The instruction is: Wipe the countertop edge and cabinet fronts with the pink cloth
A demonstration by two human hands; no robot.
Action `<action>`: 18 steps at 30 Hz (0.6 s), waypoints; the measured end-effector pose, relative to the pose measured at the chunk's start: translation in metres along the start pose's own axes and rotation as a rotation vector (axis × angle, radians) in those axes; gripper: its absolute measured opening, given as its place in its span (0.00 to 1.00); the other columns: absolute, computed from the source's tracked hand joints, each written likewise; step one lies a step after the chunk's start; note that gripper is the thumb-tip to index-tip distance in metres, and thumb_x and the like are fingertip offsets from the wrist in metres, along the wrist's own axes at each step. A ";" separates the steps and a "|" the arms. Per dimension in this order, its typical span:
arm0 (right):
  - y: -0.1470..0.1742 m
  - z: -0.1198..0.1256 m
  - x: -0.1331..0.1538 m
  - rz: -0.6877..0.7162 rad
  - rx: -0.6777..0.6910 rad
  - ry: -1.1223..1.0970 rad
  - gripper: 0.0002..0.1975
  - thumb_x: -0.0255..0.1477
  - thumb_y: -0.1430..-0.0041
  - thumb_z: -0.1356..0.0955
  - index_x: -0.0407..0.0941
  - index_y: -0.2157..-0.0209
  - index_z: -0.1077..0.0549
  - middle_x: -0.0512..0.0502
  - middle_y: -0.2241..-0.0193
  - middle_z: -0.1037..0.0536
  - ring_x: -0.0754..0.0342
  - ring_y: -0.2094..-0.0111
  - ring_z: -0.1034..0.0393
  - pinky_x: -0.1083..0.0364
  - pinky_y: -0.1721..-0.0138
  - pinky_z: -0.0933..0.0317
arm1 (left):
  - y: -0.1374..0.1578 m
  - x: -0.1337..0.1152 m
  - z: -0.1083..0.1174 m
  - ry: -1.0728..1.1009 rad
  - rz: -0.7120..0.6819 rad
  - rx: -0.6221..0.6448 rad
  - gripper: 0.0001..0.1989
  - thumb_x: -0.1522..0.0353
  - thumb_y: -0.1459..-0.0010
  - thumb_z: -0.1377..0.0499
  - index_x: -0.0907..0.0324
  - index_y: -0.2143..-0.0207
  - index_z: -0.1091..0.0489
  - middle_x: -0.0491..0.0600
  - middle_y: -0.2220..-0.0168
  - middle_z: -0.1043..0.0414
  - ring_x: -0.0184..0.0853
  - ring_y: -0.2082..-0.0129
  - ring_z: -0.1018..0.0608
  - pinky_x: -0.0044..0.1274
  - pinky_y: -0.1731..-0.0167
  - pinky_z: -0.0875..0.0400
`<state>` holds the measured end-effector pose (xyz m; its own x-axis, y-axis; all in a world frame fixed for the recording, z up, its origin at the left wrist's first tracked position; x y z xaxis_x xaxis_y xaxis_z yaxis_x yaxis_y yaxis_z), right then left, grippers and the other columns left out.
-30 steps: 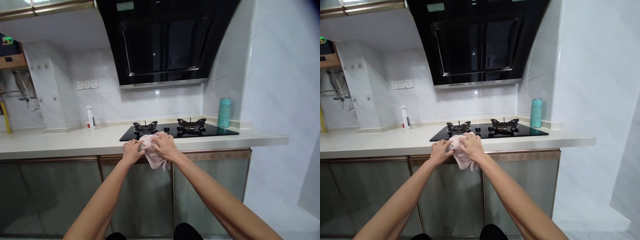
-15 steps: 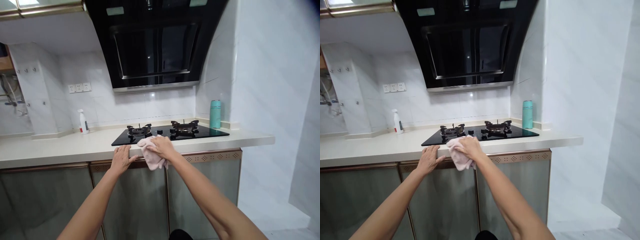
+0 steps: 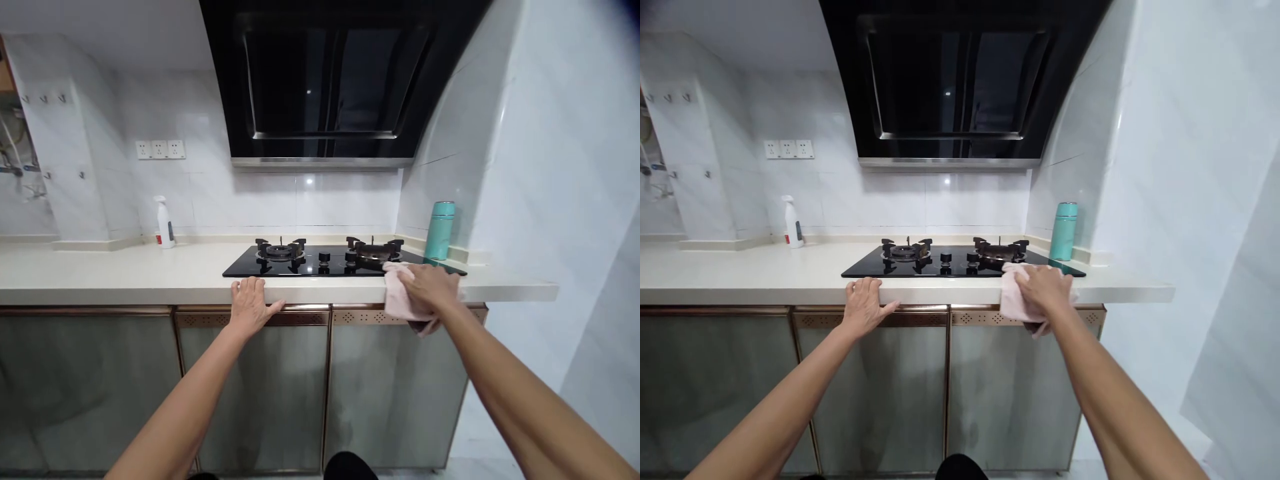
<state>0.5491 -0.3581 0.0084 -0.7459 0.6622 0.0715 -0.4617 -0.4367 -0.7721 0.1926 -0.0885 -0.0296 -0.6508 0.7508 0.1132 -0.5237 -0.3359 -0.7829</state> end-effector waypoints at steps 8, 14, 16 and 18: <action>-0.003 0.014 0.142 0.224 0.266 -0.265 0.20 0.46 0.36 0.38 0.49 0.57 0.23 0.44 0.56 0.20 0.49 0.57 0.30 0.52 0.57 0.42 | 0.005 0.007 -0.001 0.030 -0.105 -0.084 0.29 0.49 0.38 0.43 0.63 0.47 0.31 0.61 0.51 0.27 0.51 0.48 0.28 0.42 0.42 0.43; -0.052 0.017 0.103 -0.036 0.053 -0.157 0.21 0.42 0.35 0.38 0.47 0.47 0.26 0.35 0.49 0.25 0.40 0.52 0.33 0.41 0.51 0.43 | 0.006 0.009 -0.011 0.029 -0.094 -0.167 0.27 0.51 0.40 0.40 0.62 0.48 0.31 0.61 0.51 0.26 0.52 0.48 0.27 0.43 0.42 0.43; -0.064 0.009 0.080 -0.100 0.045 -0.105 0.24 0.43 0.35 0.38 0.45 0.45 0.26 0.29 0.44 0.30 0.35 0.46 0.37 0.37 0.48 0.46 | 0.006 0.007 -0.013 0.038 -0.075 -0.187 0.27 0.52 0.41 0.39 0.63 0.48 0.31 0.61 0.51 0.26 0.52 0.48 0.27 0.44 0.41 0.44; -0.070 -0.005 0.060 -0.155 0.117 -0.085 0.27 0.45 0.36 0.37 0.41 0.45 0.26 0.22 0.43 0.32 0.32 0.46 0.37 0.35 0.49 0.46 | 0.005 0.005 -0.014 0.049 -0.066 -0.199 0.27 0.52 0.42 0.38 0.63 0.49 0.31 0.61 0.51 0.25 0.52 0.48 0.27 0.44 0.41 0.44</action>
<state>0.5393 -0.2844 0.0634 -0.6974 0.6751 0.2407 -0.6227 -0.4045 -0.6698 0.1940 -0.0785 -0.0418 -0.5887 0.7956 0.1426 -0.4422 -0.1693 -0.8808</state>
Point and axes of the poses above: each hand's wrist, its own y-axis away from the middle knuckle, its own z-axis out of the back of the hand, x = y × z, the point moved 1 cm from there along -y, towards the middle knuckle
